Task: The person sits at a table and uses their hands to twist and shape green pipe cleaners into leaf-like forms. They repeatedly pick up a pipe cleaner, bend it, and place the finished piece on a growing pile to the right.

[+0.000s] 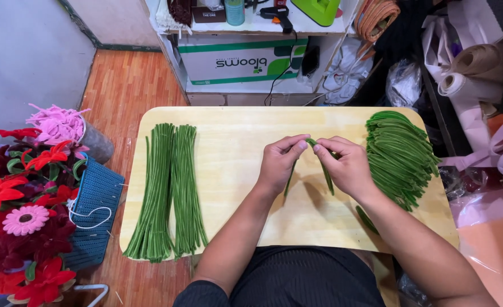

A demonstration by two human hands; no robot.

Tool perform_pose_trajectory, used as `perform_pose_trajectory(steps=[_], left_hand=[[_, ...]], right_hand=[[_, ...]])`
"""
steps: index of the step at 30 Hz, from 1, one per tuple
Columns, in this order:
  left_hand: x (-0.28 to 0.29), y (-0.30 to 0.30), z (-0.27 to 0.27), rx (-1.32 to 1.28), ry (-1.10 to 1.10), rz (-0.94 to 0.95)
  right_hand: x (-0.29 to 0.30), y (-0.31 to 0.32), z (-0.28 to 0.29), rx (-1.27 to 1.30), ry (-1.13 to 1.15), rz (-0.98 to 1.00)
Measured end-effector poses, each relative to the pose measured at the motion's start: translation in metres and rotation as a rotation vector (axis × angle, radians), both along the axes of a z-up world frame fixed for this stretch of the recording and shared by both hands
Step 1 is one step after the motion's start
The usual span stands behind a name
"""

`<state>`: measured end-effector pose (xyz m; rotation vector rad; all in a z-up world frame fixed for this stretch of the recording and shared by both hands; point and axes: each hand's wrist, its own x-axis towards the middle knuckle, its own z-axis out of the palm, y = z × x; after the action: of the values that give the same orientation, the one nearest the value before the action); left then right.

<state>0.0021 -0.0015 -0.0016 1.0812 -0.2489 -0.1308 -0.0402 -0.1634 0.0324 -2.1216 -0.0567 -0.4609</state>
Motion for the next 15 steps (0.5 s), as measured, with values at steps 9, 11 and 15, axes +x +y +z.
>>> perform_pose_trajectory(steps=[9, 11, 15], left_hand=[[0.004, 0.012, 0.005, 0.209, 0.015, -0.028], [0.001, 0.012, 0.011, 0.210, 0.033, -0.034], [0.005, 0.009, 0.002, 0.230, 0.021, -0.011]], right_hand=[[-0.001, 0.004, 0.005, -0.118, -0.074, 0.029], [-0.001, 0.004, 0.005, -0.126, -0.082, 0.033], [-0.001, 0.002, 0.001, -0.143, -0.092, 0.052]])
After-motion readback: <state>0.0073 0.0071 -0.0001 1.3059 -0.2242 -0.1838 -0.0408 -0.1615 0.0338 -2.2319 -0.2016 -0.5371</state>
